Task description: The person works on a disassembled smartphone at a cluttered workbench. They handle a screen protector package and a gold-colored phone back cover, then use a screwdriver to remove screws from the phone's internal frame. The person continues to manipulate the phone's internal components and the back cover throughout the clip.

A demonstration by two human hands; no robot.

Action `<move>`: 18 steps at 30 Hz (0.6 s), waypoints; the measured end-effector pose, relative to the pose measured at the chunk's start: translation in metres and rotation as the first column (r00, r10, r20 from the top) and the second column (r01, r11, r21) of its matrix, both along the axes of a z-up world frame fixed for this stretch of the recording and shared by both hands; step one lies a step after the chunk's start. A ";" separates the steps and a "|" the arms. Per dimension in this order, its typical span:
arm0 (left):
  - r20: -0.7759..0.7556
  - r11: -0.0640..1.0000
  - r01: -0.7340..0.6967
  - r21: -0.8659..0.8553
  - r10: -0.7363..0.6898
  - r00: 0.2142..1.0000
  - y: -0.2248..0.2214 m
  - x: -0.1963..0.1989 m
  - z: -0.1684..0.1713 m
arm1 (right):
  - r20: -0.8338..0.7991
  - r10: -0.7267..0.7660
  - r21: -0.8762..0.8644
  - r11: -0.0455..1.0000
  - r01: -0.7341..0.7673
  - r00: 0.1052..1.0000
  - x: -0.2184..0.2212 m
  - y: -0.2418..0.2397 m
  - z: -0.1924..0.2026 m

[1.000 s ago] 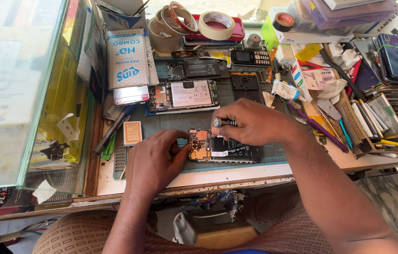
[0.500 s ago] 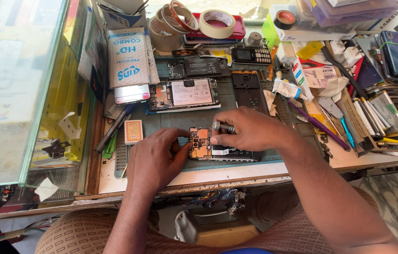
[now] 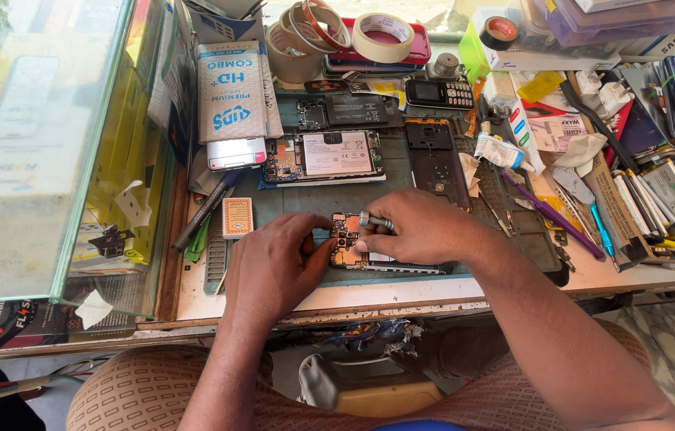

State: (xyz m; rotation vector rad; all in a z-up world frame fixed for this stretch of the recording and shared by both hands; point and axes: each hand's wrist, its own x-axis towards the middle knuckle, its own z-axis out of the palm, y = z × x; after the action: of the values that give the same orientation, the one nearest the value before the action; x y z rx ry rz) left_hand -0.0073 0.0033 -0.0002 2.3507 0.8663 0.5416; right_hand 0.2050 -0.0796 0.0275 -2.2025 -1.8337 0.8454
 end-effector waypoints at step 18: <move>-0.063 1.000 -0.006 -0.007 0.005 0.998 0.000 0.001 0.000 | 0.018 -0.034 -0.032 0.999 0.034 0.999 -0.005 0.001 0.000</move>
State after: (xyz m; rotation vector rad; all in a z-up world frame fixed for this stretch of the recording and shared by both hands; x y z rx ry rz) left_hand -0.0059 0.0028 -0.0005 2.3707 0.9016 0.4685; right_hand 0.2001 -0.0788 0.0271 -2.2607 -1.7977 0.8573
